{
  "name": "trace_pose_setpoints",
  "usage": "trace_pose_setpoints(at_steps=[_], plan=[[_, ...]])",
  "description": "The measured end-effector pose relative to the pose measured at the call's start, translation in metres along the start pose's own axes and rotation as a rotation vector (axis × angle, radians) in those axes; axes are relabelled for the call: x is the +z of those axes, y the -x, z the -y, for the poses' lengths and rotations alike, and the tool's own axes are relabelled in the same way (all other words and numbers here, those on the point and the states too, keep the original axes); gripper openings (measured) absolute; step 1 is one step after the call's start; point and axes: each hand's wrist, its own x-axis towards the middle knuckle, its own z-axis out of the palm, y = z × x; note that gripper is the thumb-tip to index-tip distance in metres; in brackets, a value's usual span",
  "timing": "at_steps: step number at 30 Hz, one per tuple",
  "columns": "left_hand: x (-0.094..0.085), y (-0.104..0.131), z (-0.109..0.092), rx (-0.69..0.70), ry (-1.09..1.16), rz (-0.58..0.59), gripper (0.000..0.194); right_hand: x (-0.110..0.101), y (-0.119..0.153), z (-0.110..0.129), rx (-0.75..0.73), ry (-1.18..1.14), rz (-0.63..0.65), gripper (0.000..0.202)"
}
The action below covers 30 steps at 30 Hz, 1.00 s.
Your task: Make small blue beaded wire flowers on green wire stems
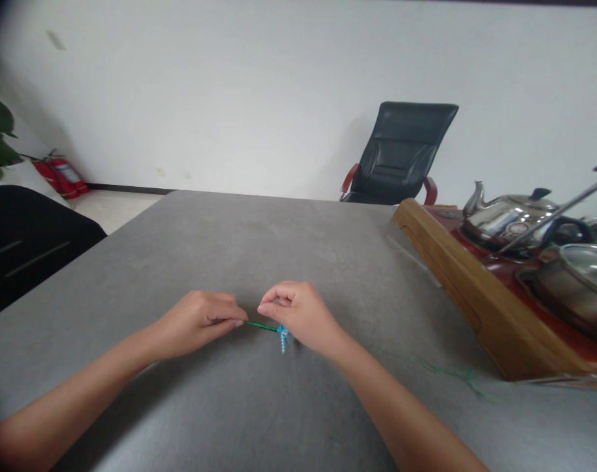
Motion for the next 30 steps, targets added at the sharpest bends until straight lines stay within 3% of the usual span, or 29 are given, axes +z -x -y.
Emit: trace_pose_setpoints(at_steps=[4, 12, 20, 30], plan=[[0.002, 0.0, 0.001, -0.044, -0.073, -0.037, 0.022, 0.0, 0.009, 0.019, -0.179, 0.338, -0.078, 0.013], [0.007, 0.0, 0.006, -0.164, -0.015, -0.29, 0.021, 0.017, 0.024, 0.029, -0.276, 0.708, -0.09, 0.022], [0.003, -0.001, 0.004, -0.189, 0.139, -0.452, 0.018, 0.027, 0.024, 0.023, -0.211, 0.694, -0.051, 0.02], [0.001, -0.001, 0.002, -0.205, 0.314, -0.475, 0.018, 0.027, 0.017, 0.005, -0.147, 0.411, -0.071, 0.019]])
